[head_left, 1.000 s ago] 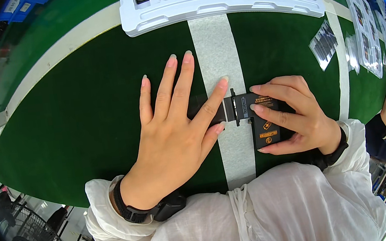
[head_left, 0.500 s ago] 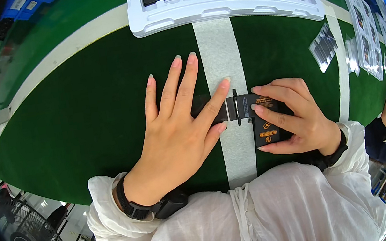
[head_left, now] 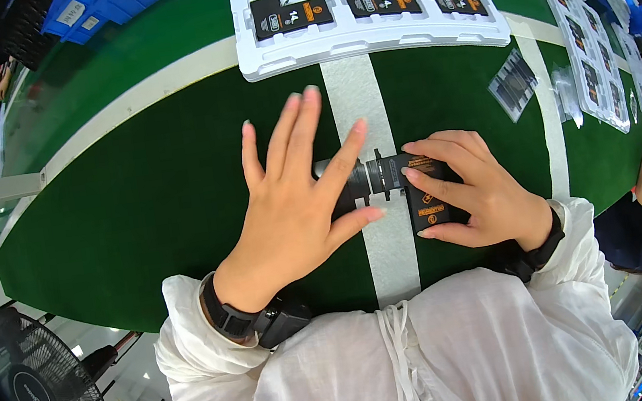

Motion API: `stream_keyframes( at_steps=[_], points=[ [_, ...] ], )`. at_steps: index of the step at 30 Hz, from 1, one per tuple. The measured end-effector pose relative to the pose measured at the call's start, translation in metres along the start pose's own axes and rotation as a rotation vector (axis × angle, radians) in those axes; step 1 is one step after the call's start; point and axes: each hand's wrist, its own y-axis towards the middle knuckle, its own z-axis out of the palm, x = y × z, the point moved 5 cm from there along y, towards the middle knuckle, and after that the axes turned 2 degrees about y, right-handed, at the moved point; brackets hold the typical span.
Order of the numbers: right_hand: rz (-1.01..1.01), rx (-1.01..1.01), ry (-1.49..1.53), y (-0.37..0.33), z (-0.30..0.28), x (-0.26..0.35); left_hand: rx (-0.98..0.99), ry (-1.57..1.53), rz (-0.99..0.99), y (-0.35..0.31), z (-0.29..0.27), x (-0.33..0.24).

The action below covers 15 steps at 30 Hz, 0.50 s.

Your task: Manually assembling small electronic and plastic components on an assembly line workstation.

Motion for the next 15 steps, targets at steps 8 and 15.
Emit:
stream_keyframes(
  at_steps=[8, 15],
  points=[
    [-0.059, -0.061, 0.012, -0.003, -0.004, 0.002, 0.019, -0.281, 0.208, 0.005, 0.02, -0.004],
    [0.164, -0.263, 0.753, -0.02, -0.023, -0.026, 0.111, -0.529, 0.074, 0.005, 0.01, 0.005]
  ],
)
